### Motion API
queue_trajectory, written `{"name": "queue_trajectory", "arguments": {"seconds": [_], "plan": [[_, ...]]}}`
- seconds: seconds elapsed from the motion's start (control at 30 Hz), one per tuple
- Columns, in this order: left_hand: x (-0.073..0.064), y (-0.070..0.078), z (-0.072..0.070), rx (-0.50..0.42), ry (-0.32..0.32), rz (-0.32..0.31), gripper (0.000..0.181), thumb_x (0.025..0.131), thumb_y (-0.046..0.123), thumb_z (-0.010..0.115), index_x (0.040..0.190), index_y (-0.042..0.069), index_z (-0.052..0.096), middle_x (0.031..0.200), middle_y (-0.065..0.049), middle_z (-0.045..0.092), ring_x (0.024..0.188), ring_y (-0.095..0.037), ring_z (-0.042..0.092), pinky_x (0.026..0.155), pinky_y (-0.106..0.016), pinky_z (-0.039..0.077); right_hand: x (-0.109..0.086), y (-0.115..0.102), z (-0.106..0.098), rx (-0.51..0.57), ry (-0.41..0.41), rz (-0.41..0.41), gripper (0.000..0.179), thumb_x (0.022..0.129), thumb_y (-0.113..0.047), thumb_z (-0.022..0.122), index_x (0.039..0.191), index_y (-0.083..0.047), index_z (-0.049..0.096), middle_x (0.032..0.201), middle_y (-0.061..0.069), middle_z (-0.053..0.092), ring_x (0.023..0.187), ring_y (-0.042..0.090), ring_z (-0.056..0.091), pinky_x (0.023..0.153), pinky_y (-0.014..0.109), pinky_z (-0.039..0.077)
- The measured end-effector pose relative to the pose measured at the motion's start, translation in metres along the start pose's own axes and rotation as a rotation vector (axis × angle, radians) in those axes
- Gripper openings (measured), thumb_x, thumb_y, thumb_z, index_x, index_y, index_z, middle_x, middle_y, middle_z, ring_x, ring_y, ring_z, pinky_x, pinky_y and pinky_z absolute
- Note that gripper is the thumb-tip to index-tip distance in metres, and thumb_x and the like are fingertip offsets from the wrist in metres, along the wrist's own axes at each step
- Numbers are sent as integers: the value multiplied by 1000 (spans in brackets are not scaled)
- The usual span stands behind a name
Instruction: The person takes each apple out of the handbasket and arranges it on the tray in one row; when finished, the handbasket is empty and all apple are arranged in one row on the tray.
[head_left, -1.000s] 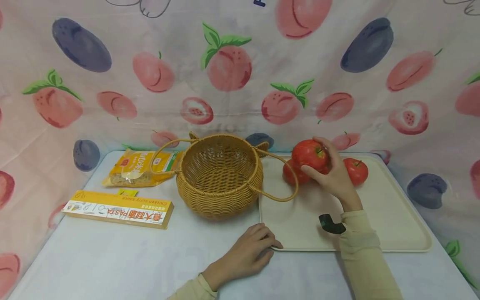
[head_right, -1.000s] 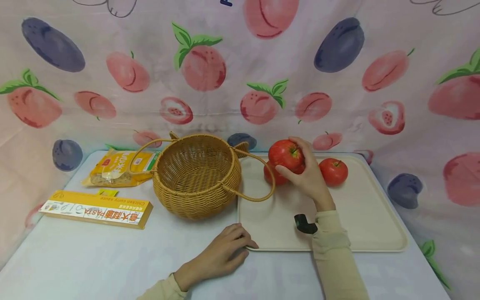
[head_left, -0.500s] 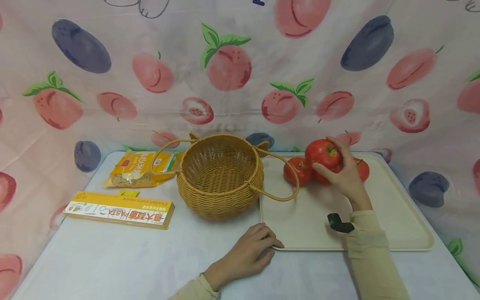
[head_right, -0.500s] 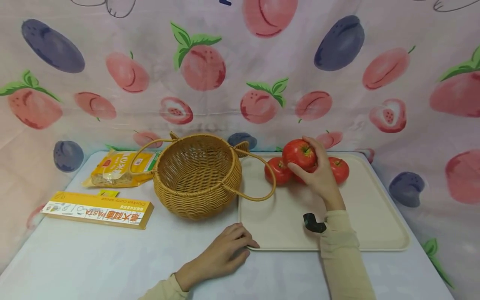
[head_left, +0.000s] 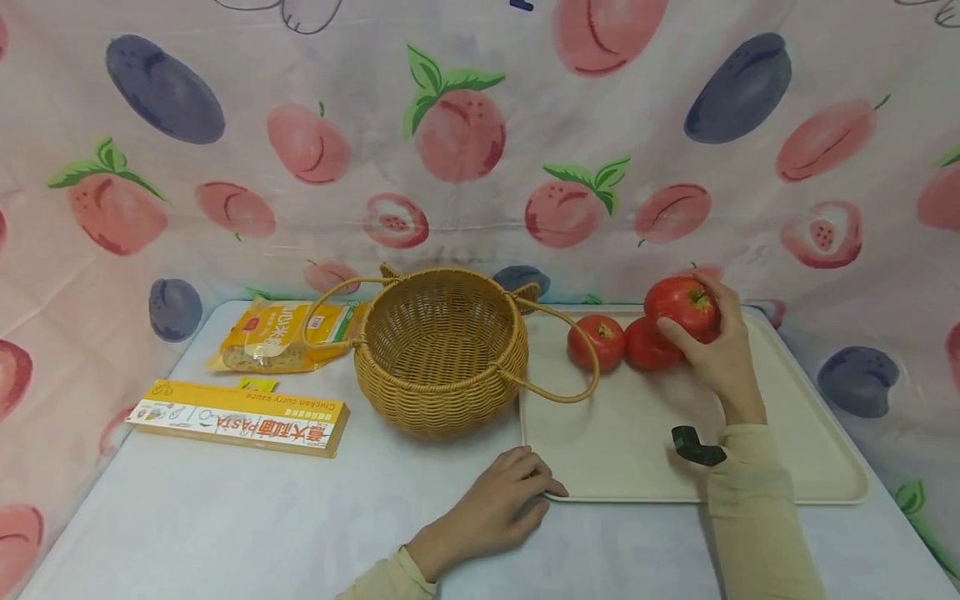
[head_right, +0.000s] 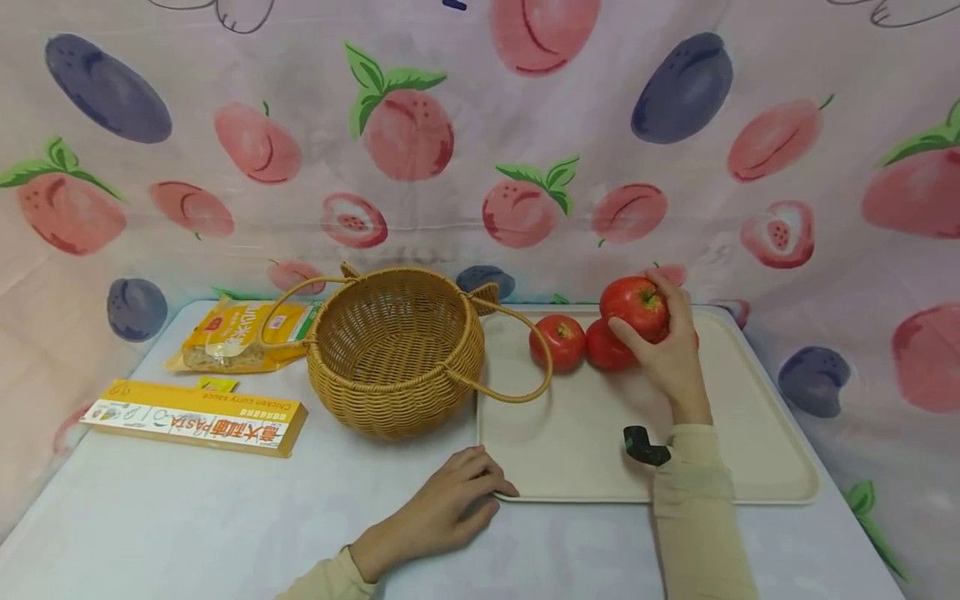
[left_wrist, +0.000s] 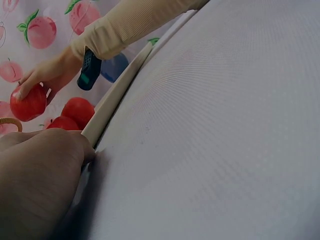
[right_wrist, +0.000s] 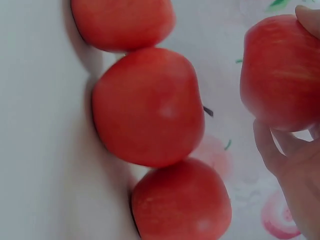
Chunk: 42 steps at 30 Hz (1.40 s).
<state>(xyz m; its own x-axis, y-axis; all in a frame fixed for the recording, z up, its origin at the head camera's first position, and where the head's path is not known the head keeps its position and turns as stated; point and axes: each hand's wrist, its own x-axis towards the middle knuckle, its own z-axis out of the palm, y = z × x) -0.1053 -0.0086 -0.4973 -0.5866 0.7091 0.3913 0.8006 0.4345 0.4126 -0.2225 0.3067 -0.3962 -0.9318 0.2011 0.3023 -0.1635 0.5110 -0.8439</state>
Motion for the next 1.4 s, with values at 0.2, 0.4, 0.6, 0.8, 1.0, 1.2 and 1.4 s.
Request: {"name": "queue_trajectory", "arguments": {"seconds": [0.2, 0.4, 0.6, 0.8, 1.0, 1.2, 1.4], "plan": [[0, 1, -1, -1, -10, -11, 25, 89, 16, 58, 111, 27, 64, 101, 13, 54, 111, -6, 48, 110, -30, 35, -2, 0, -10, 47, 82, 12, 75, 80, -16, 74, 142, -36, 38, 143, -4, 38, 125, 8, 37, 109, 28, 35], [0, 1, -2, -4, -10, -5, 25, 89, 16, 57, 111, 27, 64, 100, 14, 53, 110, -6, 47, 109, -30, 36, 1, 10, -18, 131, 126, 57, 74, 79, -13, 74, 141, -34, 39, 142, -8, 39, 126, 8, 38, 111, 29, 35], [0, 1, -2, -12, -14, -10, 25, 90, 16, 56, 112, 27, 64, 101, 14, 53, 111, -6, 47, 108, -30, 36, 4, 22, -24, 182, 166, 65, 73, 80, -12, 72, 142, -30, 38, 139, -11, 38, 126, 8, 37, 113, 27, 32], [0, 0, -1, -11, -15, -8, 25, 90, 17, 56, 112, 27, 63, 102, 14, 53, 112, -6, 46, 109, -30, 35, 4, 28, -31, 134, 181, 110, 73, 81, -18, 72, 142, -36, 36, 142, -10, 36, 129, 7, 34, 115, 29, 27], [0, -1, 0, -4, -12, 0, 25, 90, 17, 57, 112, 27, 63, 102, 14, 53, 113, -7, 46, 109, -31, 35, 4, 34, -37, 109, 228, 127, 71, 82, -19, 71, 142, -35, 37, 143, -10, 37, 129, 8, 35, 115, 29, 28], [0, -1, 1, 3, -8, 6, 25, 90, 17, 57, 112, 27, 63, 102, 14, 53, 113, -7, 46, 109, -31, 36, 5, 40, -41, 111, 263, 133, 70, 82, -19, 71, 141, -34, 37, 142, -9, 38, 128, 8, 35, 115, 28, 30], [0, -1, 0, 3, -16, -4, 25, 90, 17, 56, 112, 28, 63, 102, 14, 53, 113, -7, 46, 110, -31, 35, 6, 45, -46, 101, 296, 157, 69, 83, -18, 69, 142, -34, 37, 144, -9, 36, 132, 10, 33, 116, 30, 27]]}}
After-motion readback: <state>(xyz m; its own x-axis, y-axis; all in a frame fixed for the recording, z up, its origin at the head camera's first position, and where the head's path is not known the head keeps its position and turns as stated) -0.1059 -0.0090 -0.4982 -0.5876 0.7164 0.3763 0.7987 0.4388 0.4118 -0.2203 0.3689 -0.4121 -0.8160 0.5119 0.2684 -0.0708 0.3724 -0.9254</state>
